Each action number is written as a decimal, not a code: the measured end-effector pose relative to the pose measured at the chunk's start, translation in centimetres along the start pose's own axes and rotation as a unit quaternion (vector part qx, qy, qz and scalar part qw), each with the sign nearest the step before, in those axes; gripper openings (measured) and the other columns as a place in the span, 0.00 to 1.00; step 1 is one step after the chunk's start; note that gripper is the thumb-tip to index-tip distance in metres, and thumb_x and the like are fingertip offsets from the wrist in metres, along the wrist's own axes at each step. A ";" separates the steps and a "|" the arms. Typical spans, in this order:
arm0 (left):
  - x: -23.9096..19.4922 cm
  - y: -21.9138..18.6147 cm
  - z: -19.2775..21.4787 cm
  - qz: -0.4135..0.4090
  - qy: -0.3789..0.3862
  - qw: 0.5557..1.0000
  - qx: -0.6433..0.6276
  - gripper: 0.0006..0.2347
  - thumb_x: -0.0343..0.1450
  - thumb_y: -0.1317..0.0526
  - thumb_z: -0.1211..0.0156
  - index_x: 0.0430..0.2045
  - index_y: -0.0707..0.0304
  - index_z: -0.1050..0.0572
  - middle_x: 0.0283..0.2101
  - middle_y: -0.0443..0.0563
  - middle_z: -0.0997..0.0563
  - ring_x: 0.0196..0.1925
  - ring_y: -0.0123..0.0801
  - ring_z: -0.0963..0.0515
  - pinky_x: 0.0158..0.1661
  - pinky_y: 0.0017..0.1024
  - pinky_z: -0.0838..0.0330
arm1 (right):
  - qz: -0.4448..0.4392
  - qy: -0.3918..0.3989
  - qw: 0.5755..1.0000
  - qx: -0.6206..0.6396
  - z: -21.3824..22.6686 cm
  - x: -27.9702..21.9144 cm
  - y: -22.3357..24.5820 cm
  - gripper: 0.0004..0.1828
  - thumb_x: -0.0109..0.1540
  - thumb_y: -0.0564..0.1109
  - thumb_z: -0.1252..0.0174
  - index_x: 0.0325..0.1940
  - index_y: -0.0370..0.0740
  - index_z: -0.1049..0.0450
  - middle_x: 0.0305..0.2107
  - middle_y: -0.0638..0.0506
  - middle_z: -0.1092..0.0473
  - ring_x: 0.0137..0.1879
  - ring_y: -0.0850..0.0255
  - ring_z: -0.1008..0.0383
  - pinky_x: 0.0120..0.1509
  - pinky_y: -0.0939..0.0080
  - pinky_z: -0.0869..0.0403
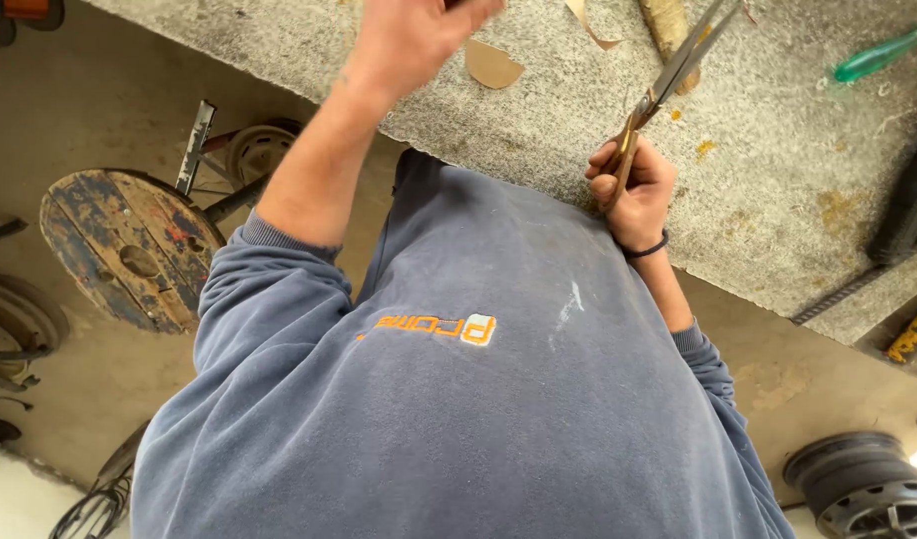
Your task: Cutting pieces of cardboard or insulation paper into specific shapes using scissors at a workbench.
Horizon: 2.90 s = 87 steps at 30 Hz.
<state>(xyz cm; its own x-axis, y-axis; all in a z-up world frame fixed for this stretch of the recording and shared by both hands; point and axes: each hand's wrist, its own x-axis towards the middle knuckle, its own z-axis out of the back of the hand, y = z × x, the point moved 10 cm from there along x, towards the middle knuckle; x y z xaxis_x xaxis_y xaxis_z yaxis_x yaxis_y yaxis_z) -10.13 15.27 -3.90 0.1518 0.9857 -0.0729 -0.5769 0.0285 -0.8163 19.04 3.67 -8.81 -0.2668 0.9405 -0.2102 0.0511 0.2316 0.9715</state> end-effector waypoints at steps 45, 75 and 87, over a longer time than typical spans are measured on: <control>-1.2 -11.5 -7.9 -0.124 -0.040 0.862 -0.489 0.05 0.79 0.68 0.37 0.48 0.66 0.21 0.43 0.51 0.14 0.41 0.25 0.14 0.41 0.23 0.15 | 0.042 0.044 0.994 -0.089 -2.6 1.1 4.8 0.45 0.59 0.81 0.38 0.48 0.34 0.27 0.35 0.52 0.27 0.39 0.68 0.28 0.45 0.67 0.29; -1.2 -11.1 -8.4 -0.096 -0.061 0.859 -0.499 0.06 0.79 0.68 0.37 0.49 0.67 0.21 0.43 0.51 0.14 0.42 0.25 0.13 0.43 0.23 0.14 | 0.038 0.030 0.994 -0.098 -2.6 1.2 4.5 0.46 0.59 0.83 0.41 0.48 0.34 0.29 0.37 0.53 0.28 0.41 0.67 0.25 0.44 0.68 0.27; -1.0 -10.8 -8.7 -0.091 -0.055 0.854 -0.509 0.06 0.79 0.68 0.36 0.48 0.67 0.20 0.43 0.50 0.14 0.44 0.25 0.14 0.42 0.23 0.16 | 0.025 0.025 0.997 -0.068 -2.0 0.9 3.1 0.41 0.59 0.77 0.36 0.45 0.35 0.29 0.33 0.54 0.28 0.35 0.70 0.27 0.38 0.70 0.30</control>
<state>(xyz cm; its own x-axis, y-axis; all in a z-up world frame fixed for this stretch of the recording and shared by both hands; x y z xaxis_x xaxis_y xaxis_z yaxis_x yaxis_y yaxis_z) 2.93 12.52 0.03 0.0556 0.9915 0.1177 0.4528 0.0801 -0.8880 17.00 4.74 -5.73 -0.3153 0.9356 -0.1587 -0.0645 0.1457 0.9872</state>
